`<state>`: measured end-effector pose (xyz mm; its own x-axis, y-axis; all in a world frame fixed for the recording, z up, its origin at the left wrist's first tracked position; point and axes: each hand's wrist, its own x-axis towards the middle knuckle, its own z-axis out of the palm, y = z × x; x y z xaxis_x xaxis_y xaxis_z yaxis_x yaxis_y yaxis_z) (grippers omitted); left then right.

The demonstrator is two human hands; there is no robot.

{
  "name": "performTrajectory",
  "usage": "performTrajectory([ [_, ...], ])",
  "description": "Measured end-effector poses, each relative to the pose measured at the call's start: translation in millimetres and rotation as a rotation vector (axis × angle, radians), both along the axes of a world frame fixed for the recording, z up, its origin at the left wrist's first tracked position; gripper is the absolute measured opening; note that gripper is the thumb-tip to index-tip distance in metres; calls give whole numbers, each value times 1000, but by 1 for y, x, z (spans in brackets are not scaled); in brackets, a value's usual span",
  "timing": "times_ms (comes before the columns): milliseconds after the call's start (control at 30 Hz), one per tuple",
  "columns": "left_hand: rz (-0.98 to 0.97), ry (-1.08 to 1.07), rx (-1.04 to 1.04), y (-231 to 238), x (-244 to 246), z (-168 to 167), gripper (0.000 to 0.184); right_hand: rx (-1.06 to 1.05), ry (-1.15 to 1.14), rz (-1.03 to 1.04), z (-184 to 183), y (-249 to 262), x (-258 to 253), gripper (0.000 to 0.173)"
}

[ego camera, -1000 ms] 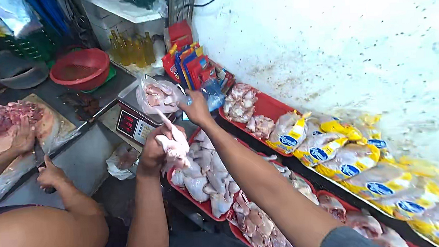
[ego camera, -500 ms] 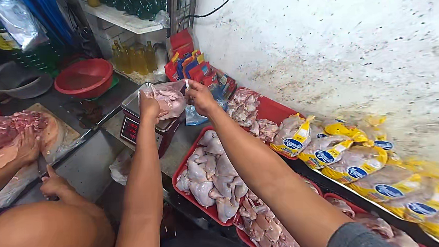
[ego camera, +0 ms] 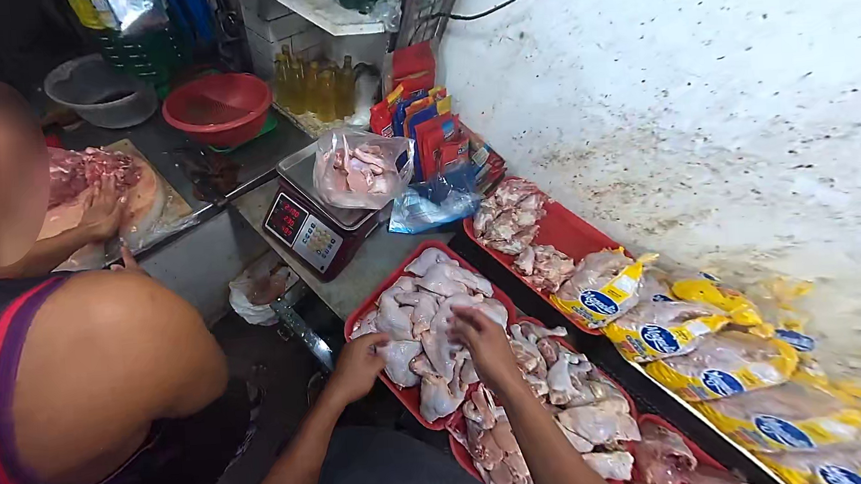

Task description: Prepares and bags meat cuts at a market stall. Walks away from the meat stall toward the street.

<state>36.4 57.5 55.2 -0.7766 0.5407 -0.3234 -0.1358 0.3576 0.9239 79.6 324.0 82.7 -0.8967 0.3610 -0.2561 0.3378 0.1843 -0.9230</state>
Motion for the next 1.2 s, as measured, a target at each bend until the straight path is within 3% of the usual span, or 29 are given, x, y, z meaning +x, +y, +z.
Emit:
performTrajectory([
  [67, 195, -168, -83, -17, 14, -18, 31, -101, -53, -89, -15, 8, 60, 34],
  [133, 326, -207, -104, -19, 14, -20, 27, -180, -80, -213, -27, 12, 102, 32],
  [233, 249, -123, -102, -4, 4, -6, 28, -249, -136, -351, -43, 8, 141, 28],
  [367, 17, 73, -106, 34, -10, 18, 22, -181, -134, -240, -50, -4, 152, 31],
  [467, -49, 140, -35, 56, -18, 37, 21, -33, -64, -103, -42, -8, 150, 32],
  [567, 64, 188, 19, 64, -48, 70, 25, 97, -39, -67, -35, -3, 153, 33],
  [667, 270, 322, 30, 64, -115, 108, 29, 128, -50, -117, -31, 7, 166, 34],
  [800, 500, 478, -226, 73, -227, 149, 41, 150, -113, -248, -33, 18, 192, 33],
  [900, 422, 532, -582, 90, -283, 156, 53, 145, -123, -354, -33, 18, 209, 32],
  [967, 351, 580, -768, 100, -302, 153, 47, 123, -121, -412, -35, 14, 219, 32],
  [1067, 289, 547, -858, 97, -311, 143, 40, 104, -155, -463, -36, 4, 228, 32],
  [1200, 290, 511, -781, 85, -318, 129, 36, 113, -229, -416, -42, -5, 229, 32],
])
